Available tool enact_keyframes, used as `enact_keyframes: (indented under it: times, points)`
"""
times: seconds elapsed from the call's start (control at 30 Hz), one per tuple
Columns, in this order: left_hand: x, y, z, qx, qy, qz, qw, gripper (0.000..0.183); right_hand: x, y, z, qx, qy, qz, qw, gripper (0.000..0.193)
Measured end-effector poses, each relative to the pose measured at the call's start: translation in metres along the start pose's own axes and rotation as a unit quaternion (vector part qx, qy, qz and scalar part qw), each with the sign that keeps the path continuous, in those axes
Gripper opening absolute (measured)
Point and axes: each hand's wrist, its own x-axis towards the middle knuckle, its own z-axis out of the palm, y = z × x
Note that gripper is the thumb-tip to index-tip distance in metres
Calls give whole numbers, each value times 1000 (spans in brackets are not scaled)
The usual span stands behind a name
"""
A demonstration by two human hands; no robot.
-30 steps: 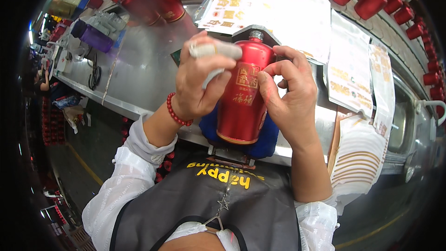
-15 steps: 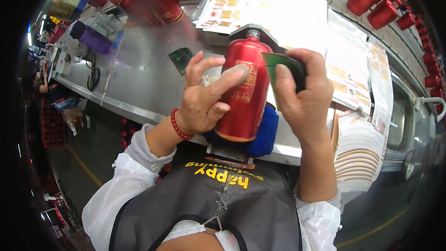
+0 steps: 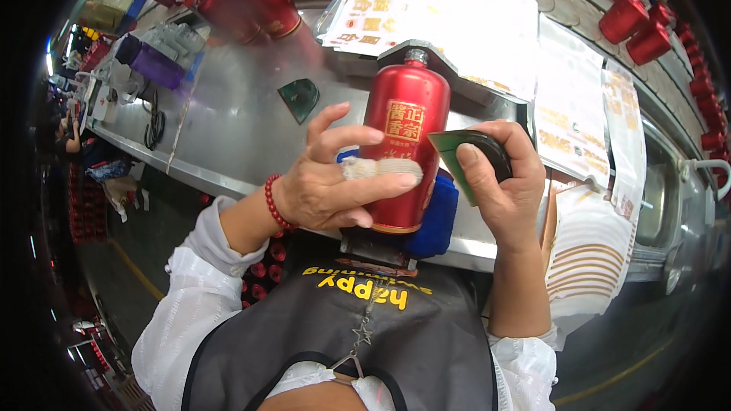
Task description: The person applies gold stickers to red beverage cans on a production line. They peel stickers from sheets, align them on the can body, and smooth them with a green plastic squeegee. The person handles multiple cans one at a time, rotating each can to apply labels on different sides.
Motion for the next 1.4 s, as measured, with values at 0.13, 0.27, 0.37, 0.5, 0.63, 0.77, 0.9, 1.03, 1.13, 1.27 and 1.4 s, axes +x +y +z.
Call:
enact_keyframes:
  times: [0.13, 0.27, 0.37, 0.5, 0.63, 0.77, 0.9, 1.03, 1.13, 1.27, 1.4]
  points:
    - [28, -23, 5, 22, 7, 18, 1000, 46, 1, -1, -7, -41, 8, -1, 999, 19]
    - [46, -50, 3, 46, 28, -15, 998, 57, -1, -5, -10, -51, 11, 28, 998, 19]
    - [37, -42, 10, 48, 60, -31, 997, 47, 0, -3, -10, -73, 7, -27, 997, 18]
    - [6, -11, 11, 60, 51, -73, 994, 48, 2, -3, -7, -78, 1, -58, 995, 17]
    - [-16, 24, 18, 18, 62, -111, 992, 49, 8, -10, 5, -46, -38, -55, 997, 16]
    - [-40, 44, 37, 16, 93, -159, 983, 66, 23, -14, 11, -130, -100, -127, 978, 16]
    - [-37, 42, 39, 59, 83, -240, 965, 90, 36, -16, 19, -299, -36, -312, 901, 22]
    - [-37, 44, 33, 83, 83, -232, 966, 89, 17, -42, 19, -289, -244, -315, 870, 24]
    - [-34, 45, 32, 87, 85, -220, 968, 89, 47, -33, 13, -123, -291, -163, 934, 19]
    - [-35, 41, 32, 58, 76, -217, 972, 90, 63, -14, 10, -317, -104, -341, 879, 32]
    - [-50, 36, 44, 12, 101, -238, 966, 91, 19, -22, 9, -140, -301, -297, 895, 30]
